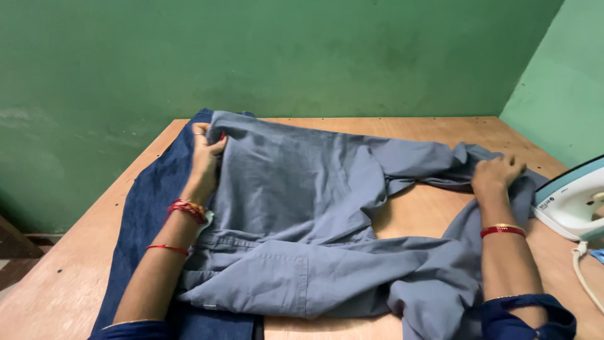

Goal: The person irons a pair of blue jeans on a wooden table, smoothing the fabric with an electric iron and adjusting the garment between passes. After finishing the jeans, the person lays out a pair of gray trousers and begins ironing them.

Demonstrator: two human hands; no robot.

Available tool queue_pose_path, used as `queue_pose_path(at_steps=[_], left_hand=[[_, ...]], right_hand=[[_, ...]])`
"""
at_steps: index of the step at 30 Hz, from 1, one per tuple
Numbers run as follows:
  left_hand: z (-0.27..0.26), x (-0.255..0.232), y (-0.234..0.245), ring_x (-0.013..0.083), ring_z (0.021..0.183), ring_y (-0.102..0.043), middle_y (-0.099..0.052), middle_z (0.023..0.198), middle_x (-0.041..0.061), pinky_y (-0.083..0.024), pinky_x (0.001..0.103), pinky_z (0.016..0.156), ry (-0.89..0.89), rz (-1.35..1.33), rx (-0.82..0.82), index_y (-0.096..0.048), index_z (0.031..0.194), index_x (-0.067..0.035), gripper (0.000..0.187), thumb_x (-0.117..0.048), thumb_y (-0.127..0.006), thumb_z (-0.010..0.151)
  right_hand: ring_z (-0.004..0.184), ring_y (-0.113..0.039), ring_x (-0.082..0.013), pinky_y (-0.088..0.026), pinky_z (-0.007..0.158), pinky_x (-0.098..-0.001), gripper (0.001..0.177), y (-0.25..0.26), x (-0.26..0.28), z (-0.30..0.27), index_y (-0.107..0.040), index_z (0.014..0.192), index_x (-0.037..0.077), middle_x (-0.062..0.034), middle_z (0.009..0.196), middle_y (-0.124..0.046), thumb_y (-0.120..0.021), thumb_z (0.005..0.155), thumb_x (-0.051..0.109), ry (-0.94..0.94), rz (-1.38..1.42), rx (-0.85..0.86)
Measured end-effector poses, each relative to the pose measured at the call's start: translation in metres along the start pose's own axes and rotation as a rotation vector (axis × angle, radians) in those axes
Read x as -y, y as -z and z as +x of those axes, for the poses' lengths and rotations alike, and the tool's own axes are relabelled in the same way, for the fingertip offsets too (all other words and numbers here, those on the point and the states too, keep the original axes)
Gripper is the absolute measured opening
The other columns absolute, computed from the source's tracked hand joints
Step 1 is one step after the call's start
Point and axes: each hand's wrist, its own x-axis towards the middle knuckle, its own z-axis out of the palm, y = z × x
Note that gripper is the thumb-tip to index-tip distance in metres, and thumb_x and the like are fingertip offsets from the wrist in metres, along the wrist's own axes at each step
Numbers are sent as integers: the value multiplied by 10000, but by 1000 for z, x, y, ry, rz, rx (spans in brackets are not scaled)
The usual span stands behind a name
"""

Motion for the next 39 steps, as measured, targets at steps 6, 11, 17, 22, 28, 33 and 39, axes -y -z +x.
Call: queue_pose_path(at_steps=[6, 11, 17, 22, 28, 33, 39], left_hand=[[0, -42, 24, 86, 842, -519, -522, 919, -17, -432, 232, 711, -80, 424, -114, -377, 1201, -174, 551, 173, -615, 845], [-4, -70, 17, 79, 919, -506, -505, 953, 1, -432, 186, 881, -320, 440, 49, -425, 1230, -125, 552, 239, -615, 860], [-22, -125, -9, 63, 938, -551, -595, 1007, 11, -464, 198, 845, -257, 258, 207, -436, 1198, -122, 488, 217, -590, 884], [-36, -170, -19, 71, 966, -582, -611, 1057, 41, -481, 214, 896, -401, 265, 222, -416, 1180, -111, 470, 230, -599, 914], [-37, -188, 9, 98, 1080, -655, -653, 1126, 33, -566, 260, 970, -194, 306, 321, -407, 1124, -126, 486, 205, -608, 830], [-34, -182, 58, 94, 975, -623, -568, 977, -2, -580, 277, 894, -69, 505, 363, -525, 932, -35, 325, 215, -667, 781], [-14, -159, 74, 151, 818, -562, -591, 816, 25, -464, 315, 723, -144, 778, 378, -658, 727, 16, 217, 214, -577, 689]], right_hand=[[1166, -670, -336, -474, 1092, -473, 414, 51, 33, 34, -778, 1153, 126, -162, 1184, -757, -808, 767, 272, 609, 612, -167], [1070, -706, -351, -555, 938, -447, 488, 41, 100, 67, -669, 1299, 32, -231, 1205, -715, -717, 838, 185, 662, 947, -171], [1147, -652, -394, -512, 994, -442, 576, 22, 173, 84, -639, 1389, 85, -239, 1275, -680, -609, 815, 42, 718, 953, -185], [1105, -641, -399, -514, 950, -439, 564, -7, 184, 70, -663, 1320, 152, -234, 1188, -685, -660, 767, 45, 688, 881, 11], [823, -722, -287, -566, 748, -396, 393, -16, 157, 88, -813, 1029, 116, -172, 938, -772, -641, 702, -19, 672, 981, -137], [675, -593, -209, -453, 603, -345, 266, -4, 90, 100, -813, 1002, 76, -90, 818, -699, -694, 792, -39, 180, 1528, -294], [688, -697, -120, -539, 603, -239, 238, 82, 59, 76, -755, 833, -12, -62, 836, -756, -586, 725, -139, -221, 2102, -663]])
